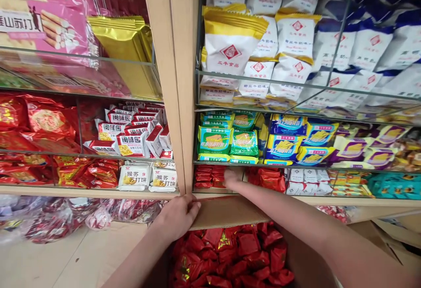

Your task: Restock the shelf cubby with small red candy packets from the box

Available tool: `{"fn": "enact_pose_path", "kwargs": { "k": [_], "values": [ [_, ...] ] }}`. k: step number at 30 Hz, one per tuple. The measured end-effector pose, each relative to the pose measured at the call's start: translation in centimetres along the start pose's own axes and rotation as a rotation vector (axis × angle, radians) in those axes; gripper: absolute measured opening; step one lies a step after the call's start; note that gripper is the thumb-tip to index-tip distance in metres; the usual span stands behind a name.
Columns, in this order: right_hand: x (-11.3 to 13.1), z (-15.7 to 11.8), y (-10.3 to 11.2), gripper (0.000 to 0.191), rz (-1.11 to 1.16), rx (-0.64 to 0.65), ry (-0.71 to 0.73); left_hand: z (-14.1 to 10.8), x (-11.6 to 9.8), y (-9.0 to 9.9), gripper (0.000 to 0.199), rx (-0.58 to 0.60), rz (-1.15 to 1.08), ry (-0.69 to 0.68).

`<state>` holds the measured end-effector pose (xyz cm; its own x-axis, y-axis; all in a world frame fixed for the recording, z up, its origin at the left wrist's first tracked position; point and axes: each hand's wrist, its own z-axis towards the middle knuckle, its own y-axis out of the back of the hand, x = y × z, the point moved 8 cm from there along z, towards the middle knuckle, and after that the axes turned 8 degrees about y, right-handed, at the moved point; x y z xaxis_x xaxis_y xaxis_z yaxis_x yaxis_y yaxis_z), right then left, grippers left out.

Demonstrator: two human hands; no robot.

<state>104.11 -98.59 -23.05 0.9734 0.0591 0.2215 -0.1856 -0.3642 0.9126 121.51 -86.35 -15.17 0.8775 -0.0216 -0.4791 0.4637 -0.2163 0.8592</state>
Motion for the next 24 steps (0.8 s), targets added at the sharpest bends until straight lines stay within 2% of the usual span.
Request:
{"fn": "enact_pose_path", "kwargs": {
  "k": [4,13,21,24],
  "values": [
    [-0.6,0.4,-0.9,0.026,0.045,0.010,-0.014,0.0,-0.1,-0.1,0.031,0.011,0.013,0.009],
    [-0.7,0.0,-1.1,0.026,0.093,-0.014,0.024,-0.3,-0.1,-0.4,0.032,0.009,0.010,-0.003],
    [0.1,-0.5,0.2,0.025,0.033,-0.002,0.088,-0.2,-0.1,-0.1,0.032,0.015,0.004,0.006],
    [0.8,-1.2,1.3,0.027,0.025,0.005,0.135,-0.1,0.1,-0.2,0.031,0.023,-0.008,0.013]
  ]
}}
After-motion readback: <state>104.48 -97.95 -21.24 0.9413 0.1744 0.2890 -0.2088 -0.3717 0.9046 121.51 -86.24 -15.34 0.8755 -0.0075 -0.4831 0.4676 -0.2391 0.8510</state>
